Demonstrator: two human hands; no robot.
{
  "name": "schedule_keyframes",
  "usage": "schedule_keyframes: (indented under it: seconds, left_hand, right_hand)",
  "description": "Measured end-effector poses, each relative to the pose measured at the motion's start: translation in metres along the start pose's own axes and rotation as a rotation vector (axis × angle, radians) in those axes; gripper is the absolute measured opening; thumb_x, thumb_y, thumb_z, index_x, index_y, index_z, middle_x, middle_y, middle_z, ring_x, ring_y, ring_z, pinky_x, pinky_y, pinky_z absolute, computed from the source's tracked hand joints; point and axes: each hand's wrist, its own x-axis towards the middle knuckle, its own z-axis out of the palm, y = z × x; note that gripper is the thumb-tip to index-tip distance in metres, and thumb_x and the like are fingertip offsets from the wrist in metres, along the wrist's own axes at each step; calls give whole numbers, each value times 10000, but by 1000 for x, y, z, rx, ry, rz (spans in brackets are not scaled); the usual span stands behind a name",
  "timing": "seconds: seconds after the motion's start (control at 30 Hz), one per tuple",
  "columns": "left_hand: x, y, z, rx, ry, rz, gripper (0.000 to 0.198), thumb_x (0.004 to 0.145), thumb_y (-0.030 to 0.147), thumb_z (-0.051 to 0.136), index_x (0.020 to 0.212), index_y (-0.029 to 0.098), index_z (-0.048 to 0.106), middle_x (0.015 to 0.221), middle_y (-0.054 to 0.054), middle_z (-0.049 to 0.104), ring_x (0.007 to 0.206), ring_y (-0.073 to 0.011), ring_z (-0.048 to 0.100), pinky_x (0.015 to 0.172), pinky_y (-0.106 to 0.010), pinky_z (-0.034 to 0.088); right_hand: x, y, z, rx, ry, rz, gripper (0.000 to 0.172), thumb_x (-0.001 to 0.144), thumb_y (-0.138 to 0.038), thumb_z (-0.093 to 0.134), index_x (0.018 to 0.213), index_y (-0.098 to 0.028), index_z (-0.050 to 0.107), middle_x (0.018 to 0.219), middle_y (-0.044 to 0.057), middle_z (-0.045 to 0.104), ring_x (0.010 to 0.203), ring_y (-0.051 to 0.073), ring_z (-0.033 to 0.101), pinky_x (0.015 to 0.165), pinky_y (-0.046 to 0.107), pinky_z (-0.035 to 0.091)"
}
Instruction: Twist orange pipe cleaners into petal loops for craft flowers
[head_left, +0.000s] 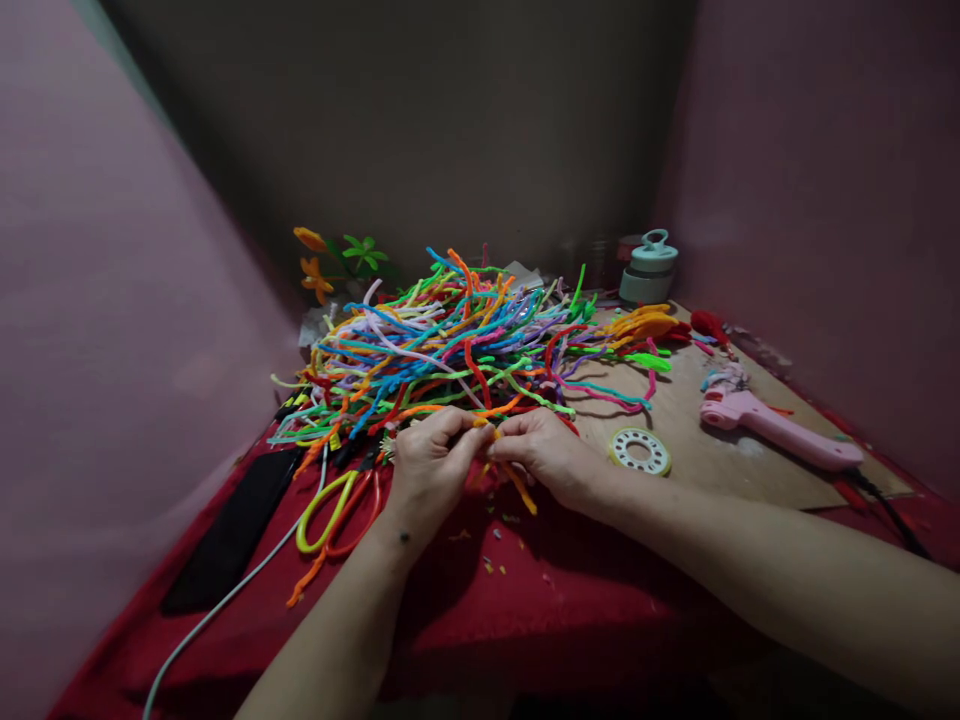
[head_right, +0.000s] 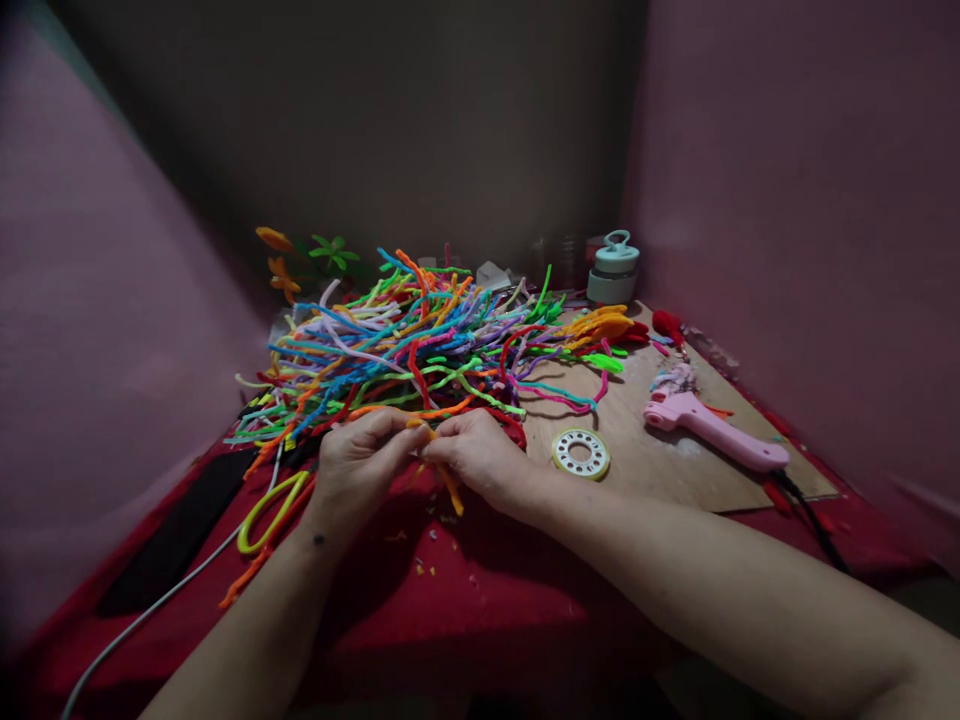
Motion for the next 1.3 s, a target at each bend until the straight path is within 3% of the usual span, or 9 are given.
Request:
schedule_keyframes:
  seconds: [0.17,0.37,0.57,0.7,1.07,1.2,1.3]
  left_hand:
    - [6,3,-8,-202,-126,-204,226,737,371,609,682,151,605,505,34,524,418,-69,426,412,-192,325]
    - [8,7,-16,-295,-312,-319,263,702,385,652,806,149,602,539,36,550,392,-55,418,390,-180,301]
    - [7,7,-17,-251,-263,-310,240,660,343,688,750,131,620,549,28,546,428,-52,398,406,-180,285]
    - [8,6,-19,-234,-261,-283,221,676,333,670,752,132,621,576,20,545,462,-55,405,437,-181,297]
    - [8,5,-21,-137,-342,-191,157,719,293,595,716,137,607,583,15,527,493,-70,410,452,-187,321]
    - [8,4,-20,-41,-310,-166,164,730,295,576,682,138,590,573,17,532,496,-77,424,466,-197,334]
    - [5,3,-17,97,-236,-64,165,759,283,546,683,142,585,630,-6,574,551,-99,478,515,-214,370]
  right_hand:
    - [3,-1,-2,59,-60,-35,265,678,-344,630,537,-143,531,436,-57,418,392,52,309,411,228,214]
    - [8,0,-5,247,51,-11,289,637,-390,692,594,-140,556,452,-58,450,385,47,328,401,221,191]
    - [8,0,-6,270,-9,-35,217,674,-288,635,561,-146,517,427,-49,438,363,56,361,388,214,242]
    - [5,-7,-7,233,23,-41,143,663,-234,622,600,-144,530,445,-41,480,361,55,402,380,200,282]
    - [2,-16,-7,-43,12,16,60,633,-190,602,652,-140,575,412,-60,473,328,46,380,339,178,244]
    - [3,-13,-7,-148,63,2,97,651,-173,558,563,-147,526,383,-47,471,327,54,382,357,192,246]
    - [5,-10,-6,-176,92,-7,129,680,-179,522,554,-159,506,368,-52,448,322,62,369,355,201,235]
